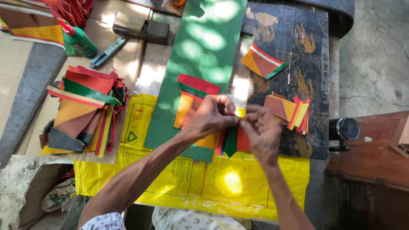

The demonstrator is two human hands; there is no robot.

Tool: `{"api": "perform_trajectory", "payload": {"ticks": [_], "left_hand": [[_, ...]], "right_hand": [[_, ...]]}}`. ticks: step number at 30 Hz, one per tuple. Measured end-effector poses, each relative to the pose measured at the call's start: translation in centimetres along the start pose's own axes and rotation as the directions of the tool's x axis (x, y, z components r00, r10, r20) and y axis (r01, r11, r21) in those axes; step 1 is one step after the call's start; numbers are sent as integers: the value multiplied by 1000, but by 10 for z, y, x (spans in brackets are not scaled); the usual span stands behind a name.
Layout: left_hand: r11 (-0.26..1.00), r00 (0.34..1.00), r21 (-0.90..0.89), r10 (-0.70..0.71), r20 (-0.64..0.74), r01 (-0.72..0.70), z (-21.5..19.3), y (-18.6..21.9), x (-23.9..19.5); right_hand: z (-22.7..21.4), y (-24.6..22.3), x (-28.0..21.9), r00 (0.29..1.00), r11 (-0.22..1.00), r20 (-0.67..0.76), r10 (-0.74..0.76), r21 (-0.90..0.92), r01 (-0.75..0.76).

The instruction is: The person assembles small paper crafts by layering and folding colored paper pieces. They pick up individual pieces, align edges, and fold them into compact shapes, placing finished units on the table.

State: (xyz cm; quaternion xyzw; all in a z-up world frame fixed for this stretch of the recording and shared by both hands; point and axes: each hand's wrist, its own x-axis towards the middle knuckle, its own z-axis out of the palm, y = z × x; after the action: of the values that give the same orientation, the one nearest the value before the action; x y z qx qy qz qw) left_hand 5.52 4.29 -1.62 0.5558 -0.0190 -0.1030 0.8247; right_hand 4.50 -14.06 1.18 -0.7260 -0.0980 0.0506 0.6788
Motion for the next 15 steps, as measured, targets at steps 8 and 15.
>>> {"api": "perform_trajectory", "payload": {"ticks": [8, 15], "left_hand": [[998, 997, 61, -20, -80, 25, 6, 12, -6], [999, 995, 0, 33, -94, -33, 11, 2, -21]], "right_hand": [[-28, 21, 1, 946, 903, 95, 310, 281, -324], [-12, 4, -10, 986, 967, 19, 164, -200, -157]]}}
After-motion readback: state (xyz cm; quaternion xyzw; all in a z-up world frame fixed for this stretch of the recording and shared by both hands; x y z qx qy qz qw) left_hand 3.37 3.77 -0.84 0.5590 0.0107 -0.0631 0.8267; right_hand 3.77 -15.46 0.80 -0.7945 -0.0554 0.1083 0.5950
